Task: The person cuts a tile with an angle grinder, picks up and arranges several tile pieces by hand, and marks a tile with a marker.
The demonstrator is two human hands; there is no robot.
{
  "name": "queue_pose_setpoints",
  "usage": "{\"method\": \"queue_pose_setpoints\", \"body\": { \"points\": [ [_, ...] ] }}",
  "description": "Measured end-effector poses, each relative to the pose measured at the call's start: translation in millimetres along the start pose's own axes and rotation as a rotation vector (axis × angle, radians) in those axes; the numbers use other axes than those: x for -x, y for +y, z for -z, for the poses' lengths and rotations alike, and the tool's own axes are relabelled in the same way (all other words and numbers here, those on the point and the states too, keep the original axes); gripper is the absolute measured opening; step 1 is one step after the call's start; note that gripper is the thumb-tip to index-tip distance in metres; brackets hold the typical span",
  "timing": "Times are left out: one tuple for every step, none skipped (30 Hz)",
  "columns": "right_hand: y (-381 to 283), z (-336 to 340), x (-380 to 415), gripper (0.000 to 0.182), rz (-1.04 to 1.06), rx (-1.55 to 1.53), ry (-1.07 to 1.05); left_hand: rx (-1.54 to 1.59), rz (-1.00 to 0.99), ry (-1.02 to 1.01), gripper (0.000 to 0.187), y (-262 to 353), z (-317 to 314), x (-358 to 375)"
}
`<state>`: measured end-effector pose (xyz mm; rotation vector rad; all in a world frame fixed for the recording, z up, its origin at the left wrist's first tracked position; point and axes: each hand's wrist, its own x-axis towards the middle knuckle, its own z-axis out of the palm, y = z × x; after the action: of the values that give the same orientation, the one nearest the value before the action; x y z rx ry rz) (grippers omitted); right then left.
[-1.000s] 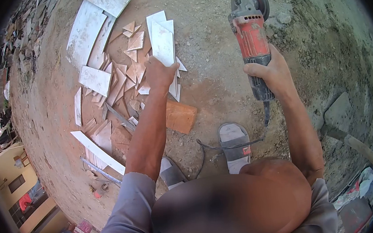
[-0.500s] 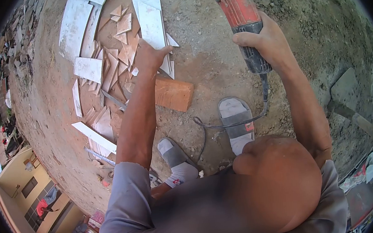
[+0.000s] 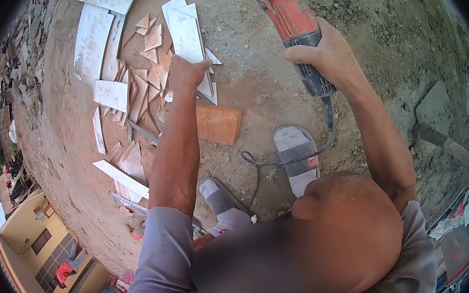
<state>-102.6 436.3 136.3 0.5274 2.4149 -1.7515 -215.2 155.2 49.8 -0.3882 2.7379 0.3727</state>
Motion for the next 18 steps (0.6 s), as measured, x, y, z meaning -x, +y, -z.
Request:
{"method": "queue_pose_setpoints", "body": {
  "points": [
    [1, 0, 0, 0.073, -0.003, -0.014, -0.007, -0.001, 0.022, -0.019, 0.092, 1, 0, 0],
    [1, 0, 0, 0.073, -0.003, -0.016, -0.005, -0.003, 0.020, -0.018, 0.092, 1, 1, 0],
    [1, 0, -1, 0.073, -0.016, -0.010, -0.018, -0.014, 0.022, -0.014, 0.093, 2, 2, 0],
    [1, 1, -1, 0.074, -0.029, -0.004, -0.031, -0.025, 0.024, -0.010, 0.095, 2, 3, 0],
    [2, 0, 0, 0.074, -0.027, -0.005, -0.028, -0.025, 0.021, -0.007, 0.095, 3, 3, 1],
    [4, 0, -1, 0.074, -0.018, 0.022, -0.011, -0.030, 0.032, -0.011, 0.094, 3, 4, 2],
    [5, 0, -2, 0.074, -0.006, 0.049, 0.008, -0.034, 0.040, -0.012, 0.094, 5, 5, 1],
    [5, 0, -3, 0.074, 0.002, 0.048, 0.017, -0.031, 0.031, -0.004, 0.094, 7, 5, 1],
    [5, 0, -2, 0.075, -0.008, 0.034, 0.006, -0.029, 0.029, 0.004, 0.094, 7, 4, 2],
    [5, 0, -2, 0.075, -0.018, 0.020, -0.007, -0.028, 0.028, 0.012, 0.093, 6, 2, 3],
    [4, -1, -2, 0.075, -0.013, 0.018, -0.002, -0.027, 0.023, 0.017, 0.093, 6, 2, 4],
    [4, -1, -2, 0.075, -0.020, 0.009, -0.002, -0.015, 0.038, 0.018, 0.093, 7, 2, 4],
    [3, -1, -2, 0.075, -0.027, 0.001, -0.004, -0.003, 0.053, 0.018, 0.092, 8, 3, 5],
    [4, -2, -3, 0.075, -0.021, -0.001, -0.002, -0.002, 0.051, 0.024, 0.092, 10, 4, 5],
    [6, -2, -3, 0.074, -0.015, 0.009, -0.002, 0.002, 0.059, 0.009, 0.089, 11, 5, 6],
    [7, -2, -3, 0.074, -0.009, 0.019, -0.003, 0.006, 0.068, -0.006, 0.086, 11, 5, 7],
    [8, -2, -3, 0.074, -0.001, 0.018, -0.008, 0.010, 0.073, 0.001, 0.086, 12, 6, 8],
    [9, -2, -2, 0.073, -0.002, -0.001, -0.009, 0.009, 0.064, 0.010, 0.086, 11, 4, 8]
  ]
}}
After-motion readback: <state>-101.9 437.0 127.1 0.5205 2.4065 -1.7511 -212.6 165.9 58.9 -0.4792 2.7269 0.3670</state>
